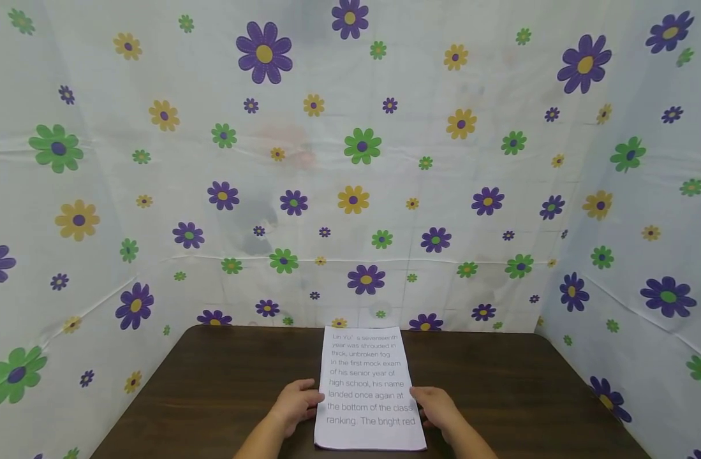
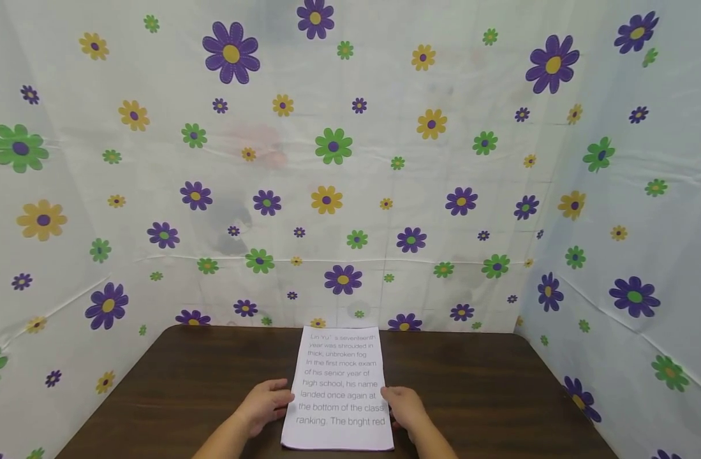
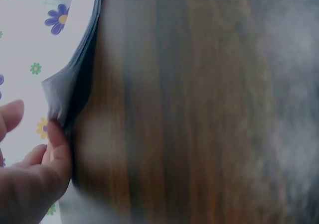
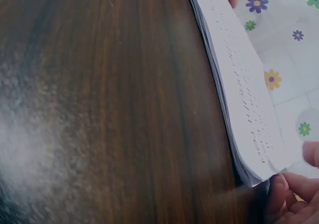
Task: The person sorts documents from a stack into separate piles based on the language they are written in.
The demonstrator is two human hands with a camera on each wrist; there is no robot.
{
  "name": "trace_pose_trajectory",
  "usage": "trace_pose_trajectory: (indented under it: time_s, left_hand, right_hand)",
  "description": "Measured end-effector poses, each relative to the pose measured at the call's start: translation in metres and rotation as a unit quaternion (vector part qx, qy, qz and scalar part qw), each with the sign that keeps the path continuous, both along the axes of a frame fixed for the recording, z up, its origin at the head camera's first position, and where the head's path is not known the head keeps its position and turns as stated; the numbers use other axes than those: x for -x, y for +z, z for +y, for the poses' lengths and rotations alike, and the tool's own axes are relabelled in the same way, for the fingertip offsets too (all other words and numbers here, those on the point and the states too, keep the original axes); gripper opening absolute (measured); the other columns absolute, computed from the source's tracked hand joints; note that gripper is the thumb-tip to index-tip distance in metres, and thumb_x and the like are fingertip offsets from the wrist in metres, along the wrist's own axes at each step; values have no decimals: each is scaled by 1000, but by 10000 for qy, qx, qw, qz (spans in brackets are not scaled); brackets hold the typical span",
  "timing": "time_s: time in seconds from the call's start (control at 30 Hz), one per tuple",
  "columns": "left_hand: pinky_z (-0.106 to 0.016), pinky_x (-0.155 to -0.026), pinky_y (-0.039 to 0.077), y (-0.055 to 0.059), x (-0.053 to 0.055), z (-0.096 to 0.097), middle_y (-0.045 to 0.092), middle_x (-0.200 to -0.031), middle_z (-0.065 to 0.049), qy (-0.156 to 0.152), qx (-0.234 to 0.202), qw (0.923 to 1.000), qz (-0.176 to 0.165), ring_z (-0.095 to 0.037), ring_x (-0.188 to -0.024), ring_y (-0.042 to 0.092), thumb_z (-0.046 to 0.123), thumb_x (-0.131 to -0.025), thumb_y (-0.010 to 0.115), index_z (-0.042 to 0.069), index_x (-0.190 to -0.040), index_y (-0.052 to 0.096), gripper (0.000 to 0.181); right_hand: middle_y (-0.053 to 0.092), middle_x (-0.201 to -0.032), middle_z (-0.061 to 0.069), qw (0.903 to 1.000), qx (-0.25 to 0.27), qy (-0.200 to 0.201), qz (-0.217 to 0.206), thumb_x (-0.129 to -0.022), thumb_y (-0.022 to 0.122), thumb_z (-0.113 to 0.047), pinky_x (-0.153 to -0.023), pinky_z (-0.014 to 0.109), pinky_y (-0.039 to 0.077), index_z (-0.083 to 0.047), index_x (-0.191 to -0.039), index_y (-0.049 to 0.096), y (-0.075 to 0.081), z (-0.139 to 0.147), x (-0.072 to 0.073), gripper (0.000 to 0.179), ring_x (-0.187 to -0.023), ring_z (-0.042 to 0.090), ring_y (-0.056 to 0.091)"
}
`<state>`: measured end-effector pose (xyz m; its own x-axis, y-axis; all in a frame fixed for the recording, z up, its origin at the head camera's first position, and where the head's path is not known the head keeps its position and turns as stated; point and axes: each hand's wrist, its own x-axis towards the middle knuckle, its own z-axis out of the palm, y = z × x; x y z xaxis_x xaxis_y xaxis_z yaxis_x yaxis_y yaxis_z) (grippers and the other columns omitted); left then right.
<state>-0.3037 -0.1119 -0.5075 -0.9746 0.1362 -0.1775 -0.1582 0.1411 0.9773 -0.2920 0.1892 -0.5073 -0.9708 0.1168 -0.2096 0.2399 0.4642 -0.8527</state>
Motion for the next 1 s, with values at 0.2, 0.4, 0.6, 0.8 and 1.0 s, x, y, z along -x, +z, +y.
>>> trace_pose_trajectory:
  time_s: [0.2, 0.4, 0.6, 0.8, 1.0]
  left_hand:
    - [-38, -74, 59, -5, 1, 9, 69, -104, -26, 532, 600, 9959, 417, -20, -86, 69, 3, -81, 70, -20, -128, 48, 56]
    - [-30, -59, 55, -8, 2, 17, 68, -79, -13, 979, 1626, 9757, 1096, -16, -68, 62, -1, -71, 76, -16, -110, 62, 44]
    - [-30, -57, 52, -10, 4, 21, 67, -73, -9, 1223, 2032, 9645, 1163, -16, -65, 61, -1, -69, 78, -12, -101, 66, 36]
    - [-32, -59, 53, -11, 2, 22, 71, -76, -12, 1479, 2044, 9603, 1188, -18, -68, 65, 3, -70, 78, -7, -90, 71, 24]
    - [-33, -59, 49, -9, -1, 22, 71, -75, -11, 1781, 2067, 9533, 1295, -18, -67, 60, 9, -72, 78, -1, -79, 73, 13]
  right_hand:
    - [70, -94, 14, 9985, -305, -54, 444, -87, 66, -13, -58, 30, 48, 11, -114, 65, -4, -4, -1, 37, -76, 20, 58]
    - [71, -85, 11, 9900, -1069, -280, 877, -77, 74, -7, -62, 31, 49, 8, -107, 70, -8, -10, 0, 34, -73, 17, 61]
    - [72, -88, 14, 9842, -1392, -513, 972, -77, 73, -4, -63, 35, 50, 8, -104, 71, -10, -14, 1, 30, -74, 20, 62]
    - [71, -92, 17, 9886, -1112, -658, 778, -80, 69, -5, -66, 37, 52, 9, -105, 70, -7, -14, 0, 29, -77, 22, 63]
    - [70, -88, 16, 9912, -726, -809, 753, -80, 69, -7, -65, 35, 50, 8, -97, 71, -6, -13, -5, 22, -77, 23, 62]
